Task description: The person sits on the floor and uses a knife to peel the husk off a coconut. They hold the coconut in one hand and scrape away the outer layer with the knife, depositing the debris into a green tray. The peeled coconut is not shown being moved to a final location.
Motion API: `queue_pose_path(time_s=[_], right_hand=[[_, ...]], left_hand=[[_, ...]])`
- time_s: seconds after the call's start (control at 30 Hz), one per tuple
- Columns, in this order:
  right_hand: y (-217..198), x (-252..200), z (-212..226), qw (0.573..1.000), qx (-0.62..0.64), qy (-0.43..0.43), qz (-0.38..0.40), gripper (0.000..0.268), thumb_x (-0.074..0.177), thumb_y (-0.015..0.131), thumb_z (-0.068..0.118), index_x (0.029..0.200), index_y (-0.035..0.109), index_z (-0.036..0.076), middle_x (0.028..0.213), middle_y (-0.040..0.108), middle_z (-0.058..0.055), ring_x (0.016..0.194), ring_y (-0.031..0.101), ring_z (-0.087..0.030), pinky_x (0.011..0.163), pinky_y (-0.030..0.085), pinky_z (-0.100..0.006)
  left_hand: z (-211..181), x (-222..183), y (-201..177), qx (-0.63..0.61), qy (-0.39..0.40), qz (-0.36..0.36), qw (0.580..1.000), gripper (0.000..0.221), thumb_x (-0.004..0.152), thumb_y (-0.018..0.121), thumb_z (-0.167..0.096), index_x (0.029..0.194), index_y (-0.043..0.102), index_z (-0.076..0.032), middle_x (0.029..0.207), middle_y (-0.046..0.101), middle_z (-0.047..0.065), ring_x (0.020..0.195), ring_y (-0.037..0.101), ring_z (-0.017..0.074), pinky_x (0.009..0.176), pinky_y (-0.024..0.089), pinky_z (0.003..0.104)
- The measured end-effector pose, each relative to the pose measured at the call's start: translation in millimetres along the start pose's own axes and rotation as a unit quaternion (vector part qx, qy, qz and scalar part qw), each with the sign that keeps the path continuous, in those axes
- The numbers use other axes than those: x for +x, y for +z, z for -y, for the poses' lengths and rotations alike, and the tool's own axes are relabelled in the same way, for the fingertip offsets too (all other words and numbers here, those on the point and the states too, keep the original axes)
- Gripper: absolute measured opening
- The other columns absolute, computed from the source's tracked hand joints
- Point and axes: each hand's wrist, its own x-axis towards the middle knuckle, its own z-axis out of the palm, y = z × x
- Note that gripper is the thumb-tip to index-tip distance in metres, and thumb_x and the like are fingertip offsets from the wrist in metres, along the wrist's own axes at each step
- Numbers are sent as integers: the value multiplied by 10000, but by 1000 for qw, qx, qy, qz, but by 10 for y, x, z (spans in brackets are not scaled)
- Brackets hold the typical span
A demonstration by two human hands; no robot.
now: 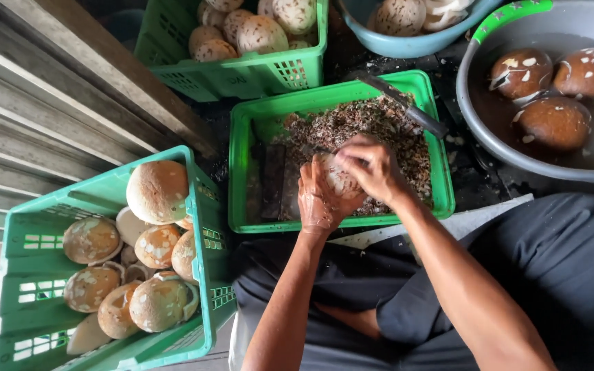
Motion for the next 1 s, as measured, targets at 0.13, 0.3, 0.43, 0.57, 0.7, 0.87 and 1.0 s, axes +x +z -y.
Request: queue_pose_path(time_s=[0.13, 0.3, 0.43, 0.57, 0.7, 0.87, 1.0], right_hand=[[44, -97, -315, 996, -81, -37, -27, 118, 960, 709, 185, 964, 759, 79, 986, 713, -132, 972, 673, -336, 891, 511, -464], [10, -166, 258, 994, -105, -36, -1, 158, 963, 707, 252, 989, 763, 107, 1055, 711, -104, 1022, 670, -310, 908, 514, -428], [17, -59, -182, 998, -24, 19, -60, 182, 988, 691, 211, 976, 749, 39, 981, 719, -163, 965, 686, -334, 880, 529, -442], [68, -176, -38, 999, -27, -23, -36, 166, 980, 700, 230, 932, 760, 83, 995, 717, -136, 967, 672, -323, 875, 522, -435], [1, -71, 45, 998, 10, -25, -54, 172, 974, 708, 219, 953, 761, 57, 1007, 721, -155, 970, 681, -348, 862, 534, -448], [166, -380, -622, 987, -63, 18, -146, 122, 923, 794, 210, 955, 779, 93, 980, 735, -131, 965, 694, -294, 822, 549, -398], [43, -618, -834, 879, 212, 337, -264, 302, 988, 682, 446, 1125, 691, 178, 1135, 733, -64, 1152, 657, -286, 861, 488, -556]], left_hand=[[55, -4, 49, 7, 0, -4, 1000, 1159, 406, 904, -463, 1406, 404, -156, 1165, 526, 143, 999, 655, 466, 857, 589, 569], [285, -40, 314, 6, -3, -15, 1000, 1007, 486, 875, -390, 1372, 453, -167, 1189, 507, 131, 990, 650, 451, 830, 594, 547], [-28, -33, 73, -5, 8, -35, 999, 1149, 461, 908, -352, 1436, 380, -49, 1184, 499, 220, 1005, 623, 521, 880, 574, 589], [-10, -105, 192, 27, -49, -38, 998, 1108, 493, 856, -426, 1424, 396, -41, 1177, 503, 182, 1001, 642, 461, 872, 585, 552], [-165, -49, 196, 39, -65, -52, 996, 1077, 526, 830, -441, 1421, 402, -21, 1156, 500, 197, 989, 639, 474, 849, 586, 563], [-115, -98, 99, 31, -93, -8, 995, 1140, 490, 859, -424, 1440, 344, -61, 1189, 480, 188, 1042, 624, 469, 908, 556, 539], [-117, -152, -118, 51, -70, 56, 995, 1351, 405, 945, -486, 1502, 252, -109, 1232, 484, 217, 1104, 614, 486, 964, 536, 557]])
